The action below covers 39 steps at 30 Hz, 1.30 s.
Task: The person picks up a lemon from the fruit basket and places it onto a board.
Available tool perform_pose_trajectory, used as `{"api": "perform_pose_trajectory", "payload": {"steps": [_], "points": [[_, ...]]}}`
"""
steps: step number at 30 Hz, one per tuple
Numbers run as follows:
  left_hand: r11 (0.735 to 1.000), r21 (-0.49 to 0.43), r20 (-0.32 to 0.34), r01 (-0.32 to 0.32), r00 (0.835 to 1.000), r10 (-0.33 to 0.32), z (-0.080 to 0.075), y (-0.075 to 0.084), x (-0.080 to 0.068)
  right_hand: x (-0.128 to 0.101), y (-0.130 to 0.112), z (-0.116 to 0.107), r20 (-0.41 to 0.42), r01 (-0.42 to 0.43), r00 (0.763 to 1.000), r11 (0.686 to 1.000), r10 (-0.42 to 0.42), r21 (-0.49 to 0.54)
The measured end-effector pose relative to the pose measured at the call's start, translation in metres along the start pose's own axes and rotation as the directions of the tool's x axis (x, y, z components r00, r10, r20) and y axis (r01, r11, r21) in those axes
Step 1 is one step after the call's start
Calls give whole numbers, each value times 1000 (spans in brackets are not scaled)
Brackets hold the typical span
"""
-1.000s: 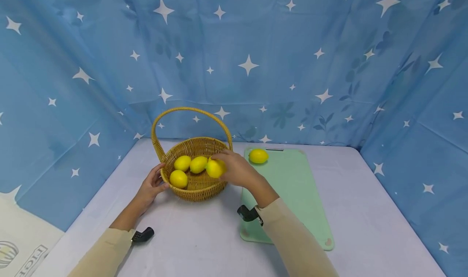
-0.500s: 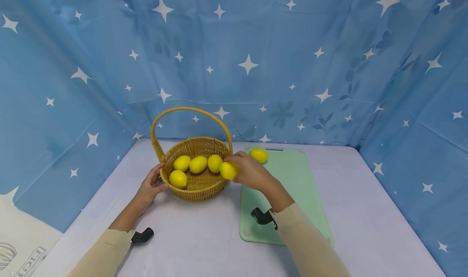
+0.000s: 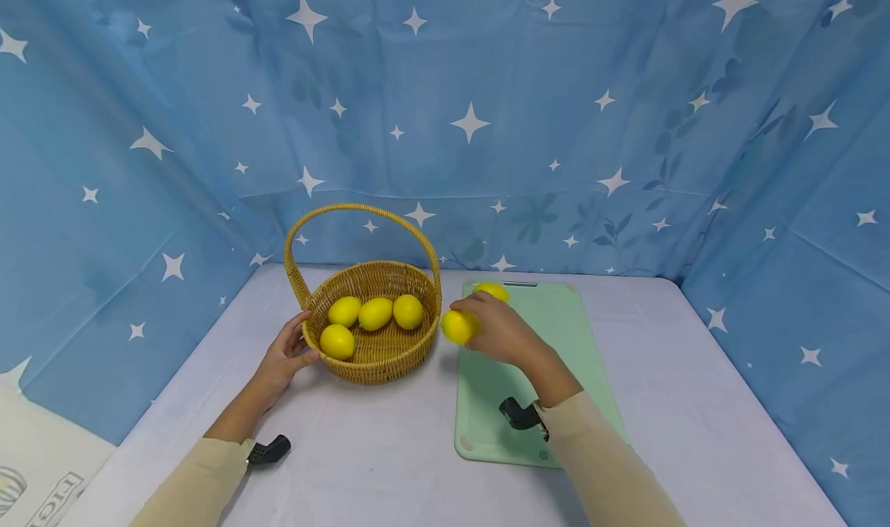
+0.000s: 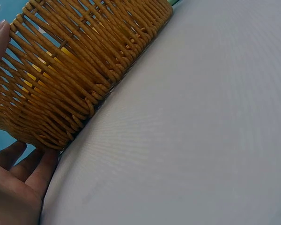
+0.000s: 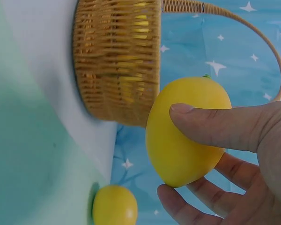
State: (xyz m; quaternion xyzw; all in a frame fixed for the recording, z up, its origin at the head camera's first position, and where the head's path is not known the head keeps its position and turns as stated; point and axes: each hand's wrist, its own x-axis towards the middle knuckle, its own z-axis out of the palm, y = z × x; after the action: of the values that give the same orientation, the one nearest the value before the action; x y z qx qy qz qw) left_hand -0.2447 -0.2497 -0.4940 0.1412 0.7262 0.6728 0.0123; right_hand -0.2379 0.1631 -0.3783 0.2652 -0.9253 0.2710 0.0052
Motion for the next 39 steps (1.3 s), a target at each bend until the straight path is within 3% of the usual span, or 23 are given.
{"api": "perform_pose_trajectory", "payload": {"steps": [8,21,39], "points": [[1000,7,2,6,1000,-6,1,5,-1,-9,19,-9,-11,-80,997,997,81,21],[1000,-6,5,-5,1000,5,0,3,0,-24,51,-12,-38,-90,995,996,90,-18],[1000,-16,-6,6,1000,-6,2,3,-2,-32,99,-18,12,-157,987,983,159,-98]]}}
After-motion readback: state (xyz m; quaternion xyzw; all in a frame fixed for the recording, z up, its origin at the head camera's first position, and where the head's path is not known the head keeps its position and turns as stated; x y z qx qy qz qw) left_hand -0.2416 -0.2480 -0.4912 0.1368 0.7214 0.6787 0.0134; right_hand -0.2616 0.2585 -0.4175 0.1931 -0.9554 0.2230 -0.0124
